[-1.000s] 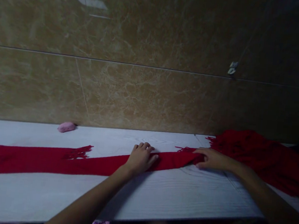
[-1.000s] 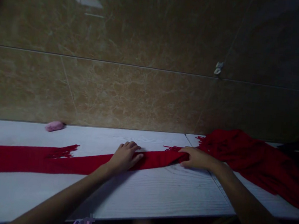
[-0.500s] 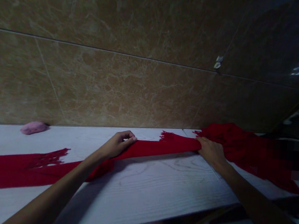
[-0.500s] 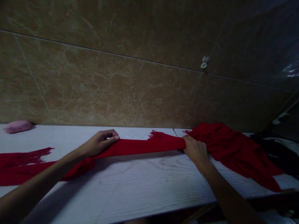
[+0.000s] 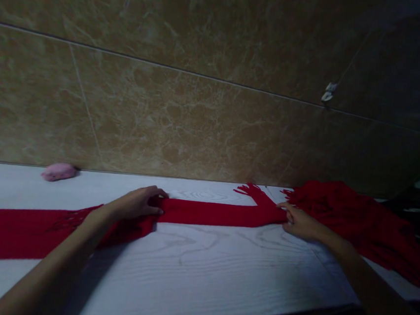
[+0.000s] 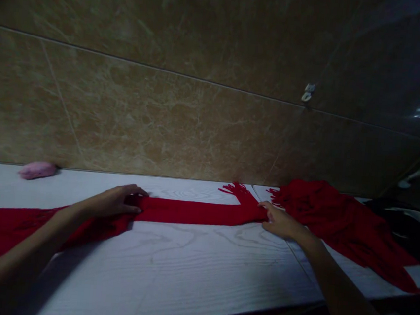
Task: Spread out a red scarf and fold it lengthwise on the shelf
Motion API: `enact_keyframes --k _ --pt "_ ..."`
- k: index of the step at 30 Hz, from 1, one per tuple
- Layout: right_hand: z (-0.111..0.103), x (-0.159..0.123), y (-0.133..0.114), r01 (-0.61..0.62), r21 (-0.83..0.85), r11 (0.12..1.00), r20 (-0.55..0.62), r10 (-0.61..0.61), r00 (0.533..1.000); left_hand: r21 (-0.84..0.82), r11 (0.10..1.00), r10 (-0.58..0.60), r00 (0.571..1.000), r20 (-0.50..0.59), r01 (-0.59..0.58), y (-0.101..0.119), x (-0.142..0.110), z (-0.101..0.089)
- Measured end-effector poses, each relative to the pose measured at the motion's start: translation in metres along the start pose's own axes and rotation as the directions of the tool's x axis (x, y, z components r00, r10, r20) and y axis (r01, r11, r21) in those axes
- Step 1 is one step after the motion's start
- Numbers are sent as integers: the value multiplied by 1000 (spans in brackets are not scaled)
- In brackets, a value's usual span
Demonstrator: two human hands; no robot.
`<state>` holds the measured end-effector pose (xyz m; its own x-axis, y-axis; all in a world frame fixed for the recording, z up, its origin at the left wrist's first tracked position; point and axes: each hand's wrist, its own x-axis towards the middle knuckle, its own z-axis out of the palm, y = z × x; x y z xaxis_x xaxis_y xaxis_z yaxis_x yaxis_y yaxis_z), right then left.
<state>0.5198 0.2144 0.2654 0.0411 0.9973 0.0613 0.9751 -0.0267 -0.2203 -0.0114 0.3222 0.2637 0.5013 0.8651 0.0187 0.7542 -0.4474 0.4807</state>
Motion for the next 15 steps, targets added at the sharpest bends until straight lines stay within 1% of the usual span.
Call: enact_keyframes --k 2,3,5,7,9,10,12,13,15 --pt "-3 3 -3 44 140 989 38 -50 998 -7 998 -62 998 23 63 -15 -6 -13" --pt "-5 5 -8 62 192 979 22 -68 997 -6 995 -97 995 37 97 -21 -9 -20" --pt "-6 11 -28 128 271 954 -72 -113 991 10 991 -134 991 31 133 -27 -13 -31" --pt "-1 20 -56 221 303 927 -162 -178 971 53 992 -113 993 -35 115 -17 -9 -34" --pt "11 33 -86 306 302 903 -230 -243 942 124 991 -41 993 -107 54 8 2 -24" --pt "19 40 -101 337 300 893 -254 -265 930 166 986 4 993 -122 16 24 10 -14" --pt "37 52 -124 377 303 875 -276 -298 914 203 975 117 987 -108 -93 55 26 12" --pt "46 56 -132 389 308 868 -280 -308 909 210 968 162 981 -107 -137 67 32 27" --pt "60 60 -140 403 325 855 -270 -325 907 226 964 174 977 -124 -143 82 40 51"
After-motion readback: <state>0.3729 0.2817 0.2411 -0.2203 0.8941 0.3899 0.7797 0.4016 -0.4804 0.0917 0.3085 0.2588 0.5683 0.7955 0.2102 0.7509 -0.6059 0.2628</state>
